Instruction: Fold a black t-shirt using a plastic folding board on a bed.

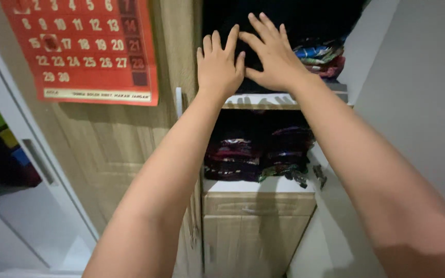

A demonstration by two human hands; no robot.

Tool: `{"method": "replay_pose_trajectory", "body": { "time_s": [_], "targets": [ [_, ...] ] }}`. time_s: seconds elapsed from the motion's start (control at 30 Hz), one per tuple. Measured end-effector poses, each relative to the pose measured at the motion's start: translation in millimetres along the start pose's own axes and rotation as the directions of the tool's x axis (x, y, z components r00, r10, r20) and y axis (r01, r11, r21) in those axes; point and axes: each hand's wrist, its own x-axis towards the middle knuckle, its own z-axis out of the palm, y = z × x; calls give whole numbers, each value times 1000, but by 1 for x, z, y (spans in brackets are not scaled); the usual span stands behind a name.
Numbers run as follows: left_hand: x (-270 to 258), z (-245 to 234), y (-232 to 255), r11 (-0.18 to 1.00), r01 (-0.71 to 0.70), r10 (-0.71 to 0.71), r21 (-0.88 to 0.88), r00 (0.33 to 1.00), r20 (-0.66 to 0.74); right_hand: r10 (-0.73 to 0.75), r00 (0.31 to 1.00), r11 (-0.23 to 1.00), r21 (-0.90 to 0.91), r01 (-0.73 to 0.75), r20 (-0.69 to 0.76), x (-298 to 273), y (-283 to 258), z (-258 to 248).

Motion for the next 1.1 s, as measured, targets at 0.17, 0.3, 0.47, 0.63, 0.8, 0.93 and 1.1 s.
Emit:
{"method": "replay_pose_trajectory", "body": {
  "time_s": [0.17, 0.3, 0.47, 0.63, 0.8, 0.93, 1.1],
  "targets": [
    [22, 28, -4, 1000, -22, 22, 5, 999, 26, 33, 999, 999, -16, -33, 0, 9, 25, 19],
    [38, 52, -8, 998, -56, 56, 2, 998, 2, 73, 997, 996, -43, -72, 20, 20, 41, 25],
    [58, 71, -15, 995, -31, 33, -98, 999, 22, 93, 995, 994, -66, -91, 37, 38, 53, 26],
    [66, 105, -29, 995, -13, 17, -96, 999, 37, 82, 997, 996, -28, -81, 3, 49, 68, 42],
    [70, 131, -48, 997, 27, -20, -78, 997, 78, 100, 995, 995, 10, -100, 4, 61, 74, 62],
    [76, 122, -52, 986, 43, -24, -162, 993, 119, 129, 992, 992, 16, -129, 7, 73, 83, 90],
    [90, 112, -53, 939, 162, -124, -304, 982, 143, 305, 950, 940, 141, -311, 65, 91, 94, 119]
  ]
}}
